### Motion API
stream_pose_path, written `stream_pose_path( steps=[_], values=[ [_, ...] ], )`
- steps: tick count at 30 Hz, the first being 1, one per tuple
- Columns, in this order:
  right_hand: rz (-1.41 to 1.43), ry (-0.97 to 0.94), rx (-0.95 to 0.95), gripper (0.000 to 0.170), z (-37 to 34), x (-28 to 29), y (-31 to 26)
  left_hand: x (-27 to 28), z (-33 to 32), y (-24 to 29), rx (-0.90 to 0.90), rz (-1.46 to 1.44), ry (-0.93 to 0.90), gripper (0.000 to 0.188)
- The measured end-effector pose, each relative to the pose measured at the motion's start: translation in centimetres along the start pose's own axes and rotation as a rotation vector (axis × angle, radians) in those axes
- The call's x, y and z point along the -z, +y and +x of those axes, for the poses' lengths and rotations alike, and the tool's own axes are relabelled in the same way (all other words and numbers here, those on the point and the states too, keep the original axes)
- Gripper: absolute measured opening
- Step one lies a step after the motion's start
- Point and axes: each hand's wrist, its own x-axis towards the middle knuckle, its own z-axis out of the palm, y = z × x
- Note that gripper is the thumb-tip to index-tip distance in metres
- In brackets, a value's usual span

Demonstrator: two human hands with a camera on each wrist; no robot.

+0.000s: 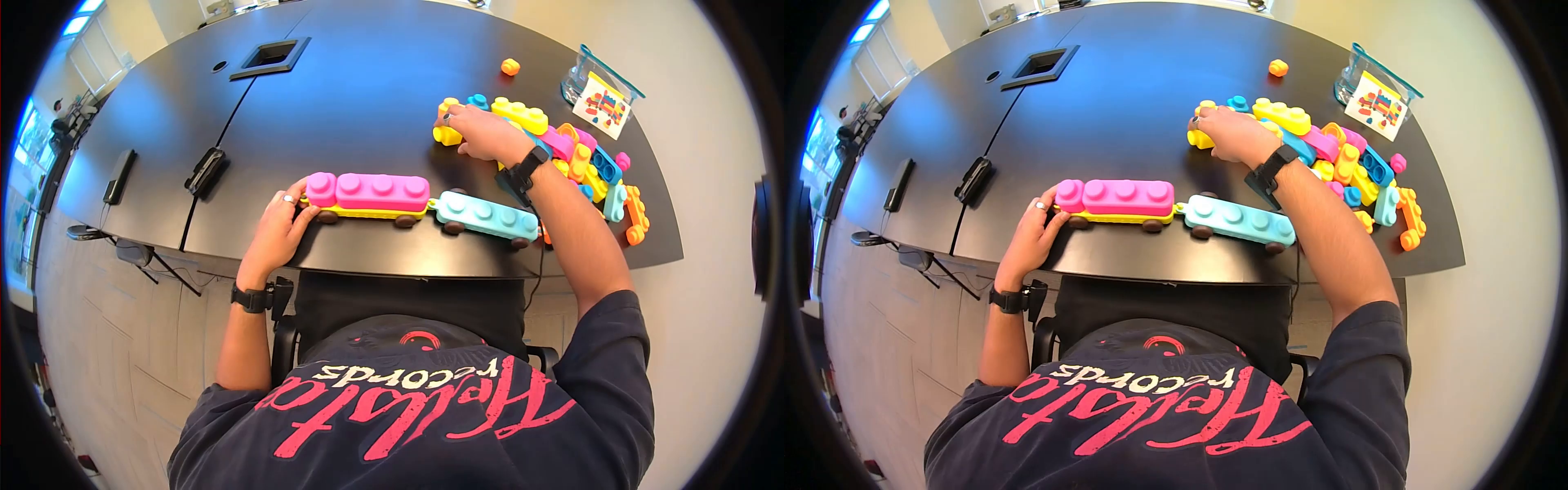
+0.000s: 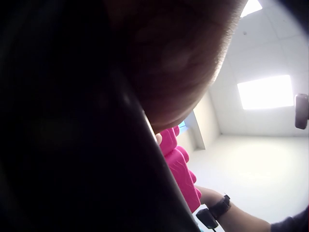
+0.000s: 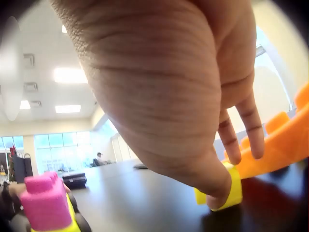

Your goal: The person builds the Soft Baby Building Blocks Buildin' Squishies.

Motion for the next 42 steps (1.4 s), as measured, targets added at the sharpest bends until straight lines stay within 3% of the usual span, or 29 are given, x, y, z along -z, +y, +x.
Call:
stream_pose_path(
  steps=[6,10,11,12,14,16,18,20,22,27,29,30,33,34,37,39,41,42],
  values=[
    [-0.152,-0.002,-0.127,0.055,1.8,-0.9,-1.2,0.2,0.0,0.4,0.022,0.001,0.019,0.047],
    [-0.17,0.111,-0.097,0.059,1.6,-1.0,-1.8,0.1,0.0,0.2,-0.014,0.011,0.019,0.047],
    [-0.13,0.239,-0.074,0.051,1.5,-0.2,-2.9,0.1,0.0,0.1,-0.032,0.01,0.027,0.047],
    [-0.126,0.236,-0.067,0.051,1.6,0.9,-4.2,0.0,0.0,0.1,-0.05,0.008,0.032,0.047],
    [0.373,0.311,-0.102,0.042,2.2,4.1,-8.7,0.1,0.0,0.3,-0.037,0.019,0.024,0.047],
    [0.701,0.353,0.037,0.039,2.2,4.5,-12.1,0.3,0.1,0.7,-0.037,0.034,0.012,0.048],
    [0.66,0.362,0.217,0.041,2.6,2.8,-13.6,0.5,0.2,1.1,0.016,0.052,-0.013,0.047],
    [0.488,0.342,0.181,0.043,2.3,1.2,-14.9,0.4,0.1,0.9,0.012,0.041,-0.008,0.046],
    [0.523,0.326,0.121,0.043,2.0,0.7,-15.8,0.1,0.1,0.6,-0.004,0.016,-0.006,0.046],
    [0.407,0.424,0.28,0.042,2.4,-0.3,-15.7,-0.1,0.2,0.4,-0.029,0.062,0.011,0.047],
    [0.508,0.247,0.18,0.05,2.1,0.3,-15.8,-0.2,0.2,0.3,-0.004,0.057,0.004,0.048],
    [0.505,0.252,0.171,0.05,1.9,0.2,-16.0,-0.2,0.2,0.3,-0.014,0.056,-0.001,0.048],
    [0.34,0.285,0.214,0.077,1.4,-0.6,-15.7,-0.4,0.2,0.1,0.016,0.064,-0.003,0.047],
    [0.339,0.29,0.207,0.077,1.1,-0.4,-15.3,-0.4,0.2,0.0,-0.013,0.086,0.007,0.047],
    [0.339,0.34,0.092,0.085,-1.0,1.1,-12.5,-0.5,0.2,-0.1,-0.045,0.089,0.021,0.047],
    [0.349,0.288,-0.049,0.065,-2.6,2.9,-8.2,-0.6,0.1,-0.3,-0.048,0.063,0.027,0.047],
    [0.312,0.286,-0.401,0.044,-4.9,5.0,-4.1,-0.5,0.0,-0.5,-0.014,0.092,0.021,0.047],
    [0.197,0.363,-0.46,0.038,-6.6,4.3,0.4,-0.5,0.0,-0.4,-0.021,0.084,0.015,0.047]
  ],
)
